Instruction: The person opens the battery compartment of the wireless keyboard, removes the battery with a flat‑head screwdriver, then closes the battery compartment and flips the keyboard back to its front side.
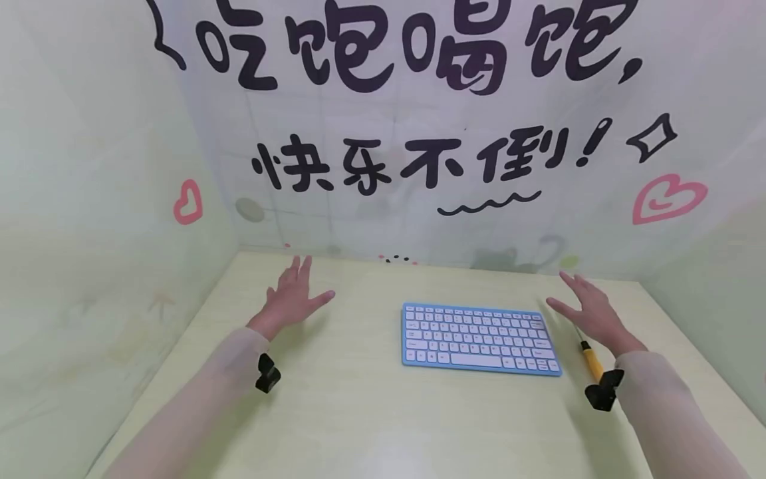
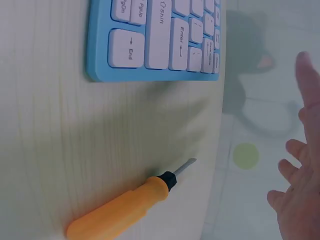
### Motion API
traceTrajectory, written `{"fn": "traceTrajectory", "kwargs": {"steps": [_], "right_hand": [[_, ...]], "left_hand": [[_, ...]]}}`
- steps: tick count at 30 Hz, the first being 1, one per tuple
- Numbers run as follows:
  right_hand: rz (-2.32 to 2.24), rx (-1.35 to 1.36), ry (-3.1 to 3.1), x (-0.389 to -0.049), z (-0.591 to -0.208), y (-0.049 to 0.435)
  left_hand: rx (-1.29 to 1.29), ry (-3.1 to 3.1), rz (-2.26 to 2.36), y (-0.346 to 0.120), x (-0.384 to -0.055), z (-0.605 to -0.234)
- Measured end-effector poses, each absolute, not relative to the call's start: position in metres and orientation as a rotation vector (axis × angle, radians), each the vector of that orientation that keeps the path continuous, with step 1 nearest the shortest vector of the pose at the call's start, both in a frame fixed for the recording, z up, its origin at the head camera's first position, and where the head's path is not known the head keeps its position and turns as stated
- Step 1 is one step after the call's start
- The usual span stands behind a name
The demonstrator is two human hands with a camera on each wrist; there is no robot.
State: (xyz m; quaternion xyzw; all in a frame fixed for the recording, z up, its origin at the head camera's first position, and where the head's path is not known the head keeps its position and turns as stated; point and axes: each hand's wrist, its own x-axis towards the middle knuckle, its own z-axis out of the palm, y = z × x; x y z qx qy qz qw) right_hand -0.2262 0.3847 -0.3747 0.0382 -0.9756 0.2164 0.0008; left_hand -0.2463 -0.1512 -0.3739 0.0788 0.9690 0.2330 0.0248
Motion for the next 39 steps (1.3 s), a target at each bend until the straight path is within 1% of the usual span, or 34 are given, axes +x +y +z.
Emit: {"fn": "traceTrajectory", "kwargs": {"steps": [6, 9, 14, 26, 39], "right_hand": [[0.736, 0.095, -3.108, -0.219, -0.380, 0.383], [0.752, 0.110, -3.108, -0.214, -0.383, 0.381], [0.772, 0.121, -3.122, -0.210, -0.391, 0.379], [0.896, 0.116, -3.102, -0.206, -0.405, 0.367], [0.908, 0.091, -3.115, -0.205, -0.411, 0.366]], "left_hand": [[0.322, 2.830, 1.085, -0.130, -0.244, -0.384], [0.305, 2.724, 1.257, -0.116, -0.243, -0.389], [0.276, 2.585, 1.419, -0.095, -0.242, -0.403], [0.118, 2.392, 1.566, -0.043, -0.236, -0.426], [0.098, 2.403, 1.615, -0.005, -0.231, -0.436]]}}
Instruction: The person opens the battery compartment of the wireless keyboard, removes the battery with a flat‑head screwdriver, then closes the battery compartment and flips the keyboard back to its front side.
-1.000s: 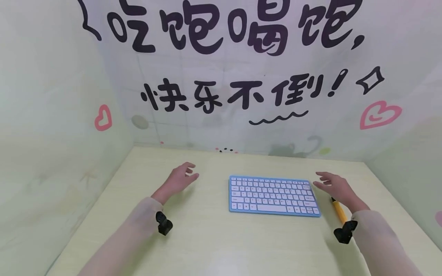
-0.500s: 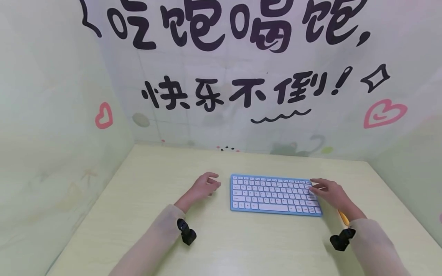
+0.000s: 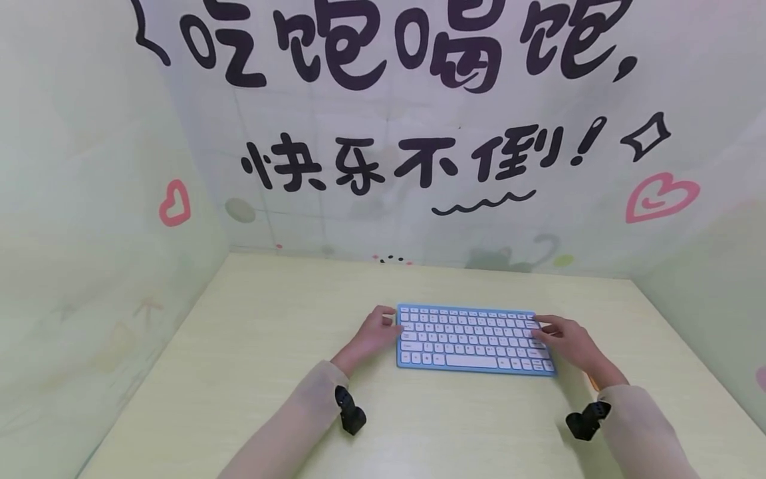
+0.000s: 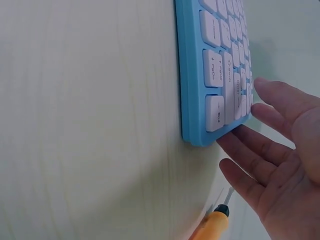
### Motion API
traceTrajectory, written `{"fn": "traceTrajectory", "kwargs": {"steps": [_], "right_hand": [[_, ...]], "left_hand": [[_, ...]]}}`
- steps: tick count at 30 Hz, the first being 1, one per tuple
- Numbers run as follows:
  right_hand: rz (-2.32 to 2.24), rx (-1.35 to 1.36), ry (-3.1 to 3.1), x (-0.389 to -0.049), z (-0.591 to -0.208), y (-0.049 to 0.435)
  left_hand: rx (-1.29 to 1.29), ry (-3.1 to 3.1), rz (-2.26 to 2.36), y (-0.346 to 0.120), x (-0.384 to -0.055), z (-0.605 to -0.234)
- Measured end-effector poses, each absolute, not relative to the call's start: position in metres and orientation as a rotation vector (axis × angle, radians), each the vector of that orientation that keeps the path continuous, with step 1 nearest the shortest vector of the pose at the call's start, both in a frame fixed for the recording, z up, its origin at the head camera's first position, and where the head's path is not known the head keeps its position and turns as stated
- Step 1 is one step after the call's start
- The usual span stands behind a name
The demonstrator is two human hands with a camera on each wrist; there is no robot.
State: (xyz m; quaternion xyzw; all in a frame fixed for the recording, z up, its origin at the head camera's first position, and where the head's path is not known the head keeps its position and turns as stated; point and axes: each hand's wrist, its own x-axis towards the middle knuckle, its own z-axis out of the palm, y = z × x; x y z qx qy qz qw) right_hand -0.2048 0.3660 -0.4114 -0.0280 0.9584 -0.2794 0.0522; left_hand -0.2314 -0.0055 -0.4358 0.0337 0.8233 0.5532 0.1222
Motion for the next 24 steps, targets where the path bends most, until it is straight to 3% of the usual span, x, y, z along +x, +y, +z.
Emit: {"fn": "traceTrajectory", "kwargs": {"steps": [24], "right_hand": [[-1.130, 0.119, 2.801, -0.208, -0.419, 0.366]], "left_hand": [[0.062, 2.397, 1.773, 0.015, -0.236, -0.447]]}}
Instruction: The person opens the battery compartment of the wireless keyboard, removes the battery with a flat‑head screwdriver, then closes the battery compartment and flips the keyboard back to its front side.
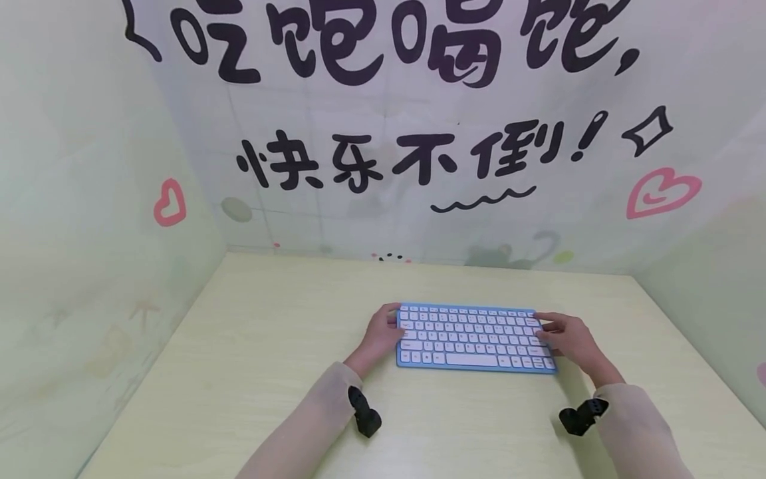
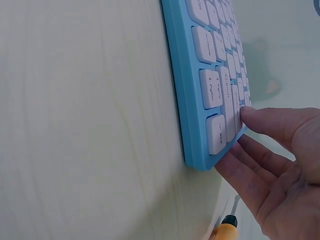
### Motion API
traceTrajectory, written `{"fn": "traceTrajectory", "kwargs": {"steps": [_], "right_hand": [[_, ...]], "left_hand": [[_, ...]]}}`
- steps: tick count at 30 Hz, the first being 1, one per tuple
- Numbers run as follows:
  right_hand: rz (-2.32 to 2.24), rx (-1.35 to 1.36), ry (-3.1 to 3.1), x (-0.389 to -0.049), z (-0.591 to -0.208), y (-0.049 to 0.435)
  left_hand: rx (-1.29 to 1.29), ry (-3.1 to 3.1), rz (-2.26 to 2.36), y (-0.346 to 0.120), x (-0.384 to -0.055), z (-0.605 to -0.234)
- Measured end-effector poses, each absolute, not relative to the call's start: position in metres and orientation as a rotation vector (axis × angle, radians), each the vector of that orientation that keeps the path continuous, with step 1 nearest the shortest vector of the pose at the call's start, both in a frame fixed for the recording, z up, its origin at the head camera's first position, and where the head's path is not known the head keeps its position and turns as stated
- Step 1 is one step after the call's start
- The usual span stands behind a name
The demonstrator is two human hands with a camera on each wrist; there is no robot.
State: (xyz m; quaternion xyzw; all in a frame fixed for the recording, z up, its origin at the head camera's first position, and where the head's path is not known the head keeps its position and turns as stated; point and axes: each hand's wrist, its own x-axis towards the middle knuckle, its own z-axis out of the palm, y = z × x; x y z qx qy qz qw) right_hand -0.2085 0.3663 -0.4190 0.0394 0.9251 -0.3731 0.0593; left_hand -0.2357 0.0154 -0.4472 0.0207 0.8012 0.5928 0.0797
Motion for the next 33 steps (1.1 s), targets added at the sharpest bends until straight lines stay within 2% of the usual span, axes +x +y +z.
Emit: {"fn": "traceTrajectory", "kwargs": {"steps": [14, 33], "right_hand": [[-1.177, 0.284, 2.716, -0.2121, -0.4110, 0.3614], [-1.216, 0.292, 2.686, -0.2134, -0.4097, 0.3627]], "left_hand": [[0.021, 2.392, 1.781, 0.0151, -0.2376, -0.4435], [-0.002, 2.365, 1.780, 0.0133, -0.2381, -0.4415]]}}
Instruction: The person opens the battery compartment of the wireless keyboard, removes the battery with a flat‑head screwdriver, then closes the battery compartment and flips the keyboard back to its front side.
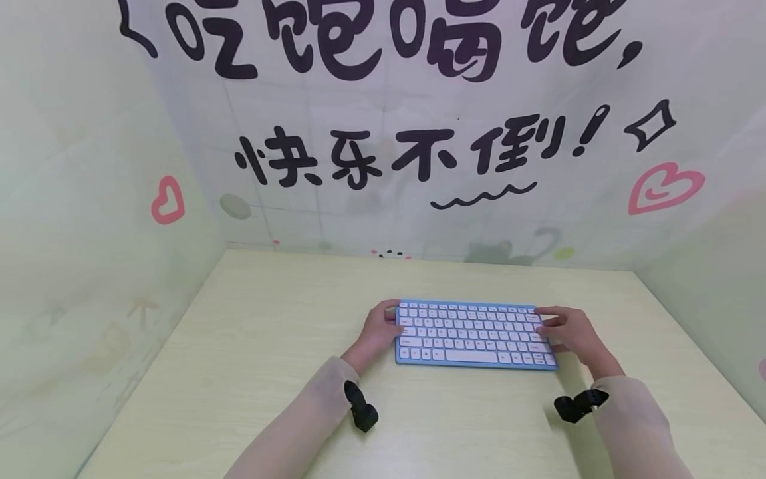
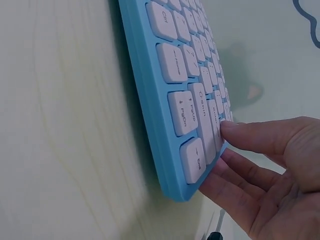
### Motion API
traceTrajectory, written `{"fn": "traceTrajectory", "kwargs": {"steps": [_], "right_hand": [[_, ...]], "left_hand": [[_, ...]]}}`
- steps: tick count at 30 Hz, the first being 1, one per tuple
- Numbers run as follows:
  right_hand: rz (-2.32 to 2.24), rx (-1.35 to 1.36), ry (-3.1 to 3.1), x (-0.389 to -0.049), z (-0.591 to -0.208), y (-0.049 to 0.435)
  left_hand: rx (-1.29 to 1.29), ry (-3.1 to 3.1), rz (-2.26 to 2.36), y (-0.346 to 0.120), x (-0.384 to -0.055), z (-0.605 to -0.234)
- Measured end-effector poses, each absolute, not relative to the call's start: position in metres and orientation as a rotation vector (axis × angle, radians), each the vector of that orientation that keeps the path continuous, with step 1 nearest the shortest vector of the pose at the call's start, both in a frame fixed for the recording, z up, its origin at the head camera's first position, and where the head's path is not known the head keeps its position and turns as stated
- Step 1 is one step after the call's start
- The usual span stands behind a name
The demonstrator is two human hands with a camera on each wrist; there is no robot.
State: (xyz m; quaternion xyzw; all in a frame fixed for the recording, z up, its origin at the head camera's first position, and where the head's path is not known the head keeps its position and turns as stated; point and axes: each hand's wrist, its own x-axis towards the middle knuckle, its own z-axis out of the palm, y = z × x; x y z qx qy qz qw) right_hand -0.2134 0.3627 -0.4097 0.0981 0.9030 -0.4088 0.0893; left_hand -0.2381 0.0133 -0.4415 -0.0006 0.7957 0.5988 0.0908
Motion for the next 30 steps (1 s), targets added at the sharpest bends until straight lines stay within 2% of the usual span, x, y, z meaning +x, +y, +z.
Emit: {"fn": "traceTrajectory", "kwargs": {"steps": [30], "right_hand": [[-1.293, 0.177, 2.730, -0.207, -0.378, 0.348]], "left_hand": [[0.045, 2.043, 2.086, -0.013, -0.238, -0.418]]}}
